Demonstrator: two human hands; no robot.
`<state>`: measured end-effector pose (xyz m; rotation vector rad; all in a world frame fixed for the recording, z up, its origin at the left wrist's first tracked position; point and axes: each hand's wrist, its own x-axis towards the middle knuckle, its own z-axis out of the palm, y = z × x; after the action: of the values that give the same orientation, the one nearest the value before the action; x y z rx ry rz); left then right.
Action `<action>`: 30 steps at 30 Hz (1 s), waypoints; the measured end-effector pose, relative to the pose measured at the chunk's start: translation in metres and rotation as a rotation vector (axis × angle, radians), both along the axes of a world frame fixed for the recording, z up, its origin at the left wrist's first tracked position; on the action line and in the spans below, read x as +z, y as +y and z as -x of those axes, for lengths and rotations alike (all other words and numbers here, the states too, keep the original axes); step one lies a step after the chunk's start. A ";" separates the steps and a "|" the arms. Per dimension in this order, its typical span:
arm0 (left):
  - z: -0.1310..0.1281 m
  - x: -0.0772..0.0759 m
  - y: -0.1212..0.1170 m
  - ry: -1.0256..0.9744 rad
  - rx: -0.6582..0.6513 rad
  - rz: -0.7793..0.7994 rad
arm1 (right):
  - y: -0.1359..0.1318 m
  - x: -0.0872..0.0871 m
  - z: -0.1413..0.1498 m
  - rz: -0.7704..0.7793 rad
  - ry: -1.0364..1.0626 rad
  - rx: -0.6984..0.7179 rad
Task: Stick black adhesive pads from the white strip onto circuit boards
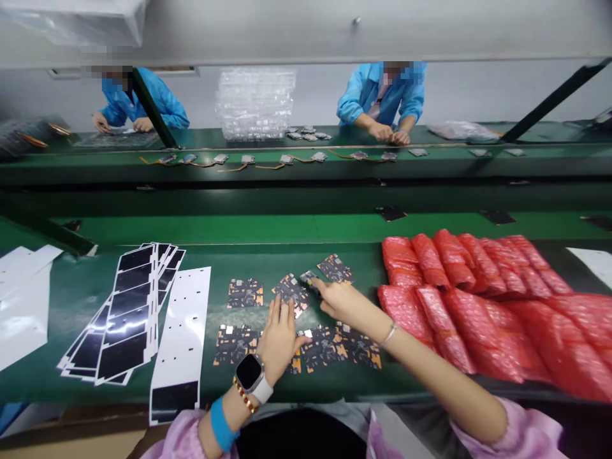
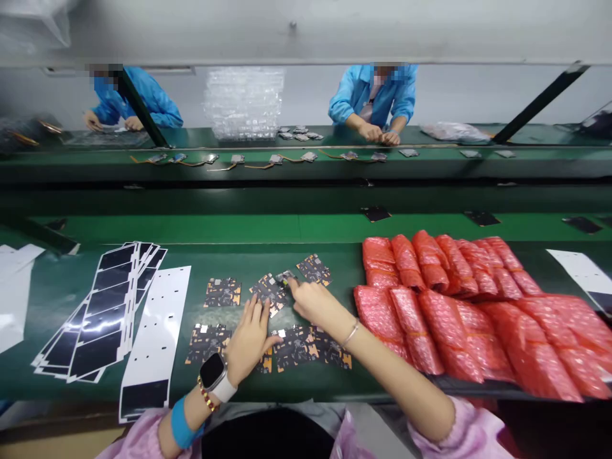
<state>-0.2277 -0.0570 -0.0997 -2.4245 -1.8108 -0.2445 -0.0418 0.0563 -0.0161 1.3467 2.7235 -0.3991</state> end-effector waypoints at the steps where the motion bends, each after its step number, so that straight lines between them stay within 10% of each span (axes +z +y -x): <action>1: -0.002 0.000 -0.001 0.006 0.008 -0.003 | 0.006 0.002 -0.009 0.010 0.033 -0.009; 11: 0.022 0.009 0.019 -0.044 0.052 -0.044 | 0.020 -0.028 -0.048 0.251 0.439 -0.263; 18: 0.001 0.016 0.000 -0.075 0.003 -0.046 | 0.034 -0.038 -0.018 -0.018 0.377 -0.404; 30: -0.009 0.017 -0.008 -0.034 -0.329 0.141 | -0.010 -0.049 -0.080 0.044 0.307 -0.176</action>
<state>-0.2183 -0.0649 -0.0830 -2.8279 -1.4772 -0.1894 0.0385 0.0461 -0.0648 1.6429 2.8152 -0.7316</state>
